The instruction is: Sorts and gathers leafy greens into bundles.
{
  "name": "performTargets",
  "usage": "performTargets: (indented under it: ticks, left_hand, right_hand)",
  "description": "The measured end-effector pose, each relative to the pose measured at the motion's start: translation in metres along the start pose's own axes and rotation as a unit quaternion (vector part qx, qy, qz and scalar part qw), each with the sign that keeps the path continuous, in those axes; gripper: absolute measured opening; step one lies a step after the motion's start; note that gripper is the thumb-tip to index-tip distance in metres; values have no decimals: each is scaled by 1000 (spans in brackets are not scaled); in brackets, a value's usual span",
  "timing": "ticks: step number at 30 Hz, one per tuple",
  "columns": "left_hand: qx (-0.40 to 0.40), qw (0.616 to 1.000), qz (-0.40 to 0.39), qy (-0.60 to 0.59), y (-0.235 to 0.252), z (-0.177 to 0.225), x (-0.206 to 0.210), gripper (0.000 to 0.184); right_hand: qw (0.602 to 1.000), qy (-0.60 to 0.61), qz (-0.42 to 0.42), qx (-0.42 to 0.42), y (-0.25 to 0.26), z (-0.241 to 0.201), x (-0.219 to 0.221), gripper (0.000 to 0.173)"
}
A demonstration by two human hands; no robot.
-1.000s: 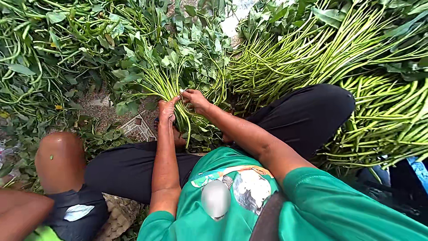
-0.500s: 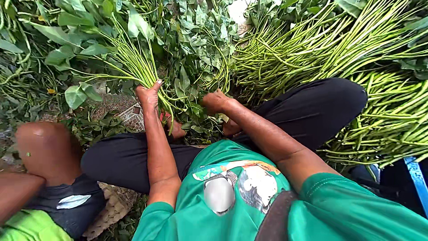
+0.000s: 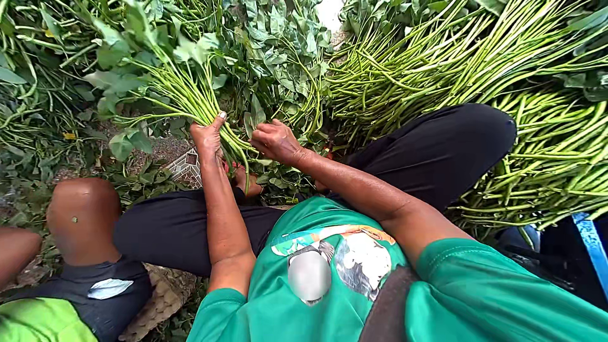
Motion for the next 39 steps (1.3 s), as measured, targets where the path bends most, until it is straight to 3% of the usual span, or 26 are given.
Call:
performTargets:
  ticks: [1, 3, 5, 11, 13, 15, 17, 19, 22, 24, 26, 31, 34, 37, 38, 39]
  left_hand:
    - [1, 1000, 5, -3, 0, 1, -2, 40]
    - [7, 1000, 11, -2, -1, 0, 0, 42]
    - [13, 1000, 7, 1, -4, 0, 5, 42]
    - [55, 997, 42, -46, -5, 6, 5, 47]
    - [102, 990, 69, -62, -4, 15, -5, 50]
    - [136, 986, 68, -66, -5, 22, -13, 50]
    - [130, 986, 11, -100, -14, 24, -16, 39]
    - [89, 977, -74, -177, -18, 19, -11, 24]
    - [-22, 971, -122, -206, -25, 13, 5, 15]
    - [-56, 972, -111, -197, -25, 6, 11, 13]
    - [-63, 977, -112, -170, -21, -5, 12, 15]
    - [-94, 978, -147, -115, -25, -10, 22, 35]
    - [-112, 979, -112, -124, -7, -24, 28, 21]
    - [-118, 979, -91, -139, -1, -32, 30, 19]
    - [-122, 978, -86, -145, -2, -32, 31, 19]
    - [-128, 978, -78, -148, -3, -31, 31, 21]
  right_hand:
    - [999, 7, -8, 39, -1, 4, -3, 21]
    - [990, 4, -87, 107, 2, 12, -7, 37]
    - [981, -6, -153, 120, 6, 15, -3, 41]
    - [979, -59, -153, 118, -5, 24, 11, 17]
    - [951, -76, -194, 229, -11, 48, -1, 19]
    - [912, -57, -182, 363, -14, 86, -16, 28]
    - [873, -10, -134, 469, -14, 113, -36, 57]
    - [826, 36, -79, 557, -14, 135, -43, 76]
    - [759, 151, -10, 633, -22, 152, -31, 80]
    - [747, 198, 25, 634, -26, 158, -21, 73]
    - [759, 204, 14, 618, -26, 159, -14, 59]
    - [862, 80, -100, 491, -11, 146, -10, 32]
    - [901, 101, -91, 412, 2, 110, -10, 32]
    - [937, 101, -82, 325, 7, 63, -7, 29]
    - [945, 62, -97, 306, 8, 42, -6, 28]
    - [927, 3, -183, 327, 16, 15, -17, 31]
Point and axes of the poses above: each hand's wrist, its own y-axis towards the middle knuckle, its own x-axis out of the palm, z = x × y, the point moved 1 cm from there along y, towards the middle knuckle, and after that the axes turned 4 degrees about x, right-handed, at the moved point
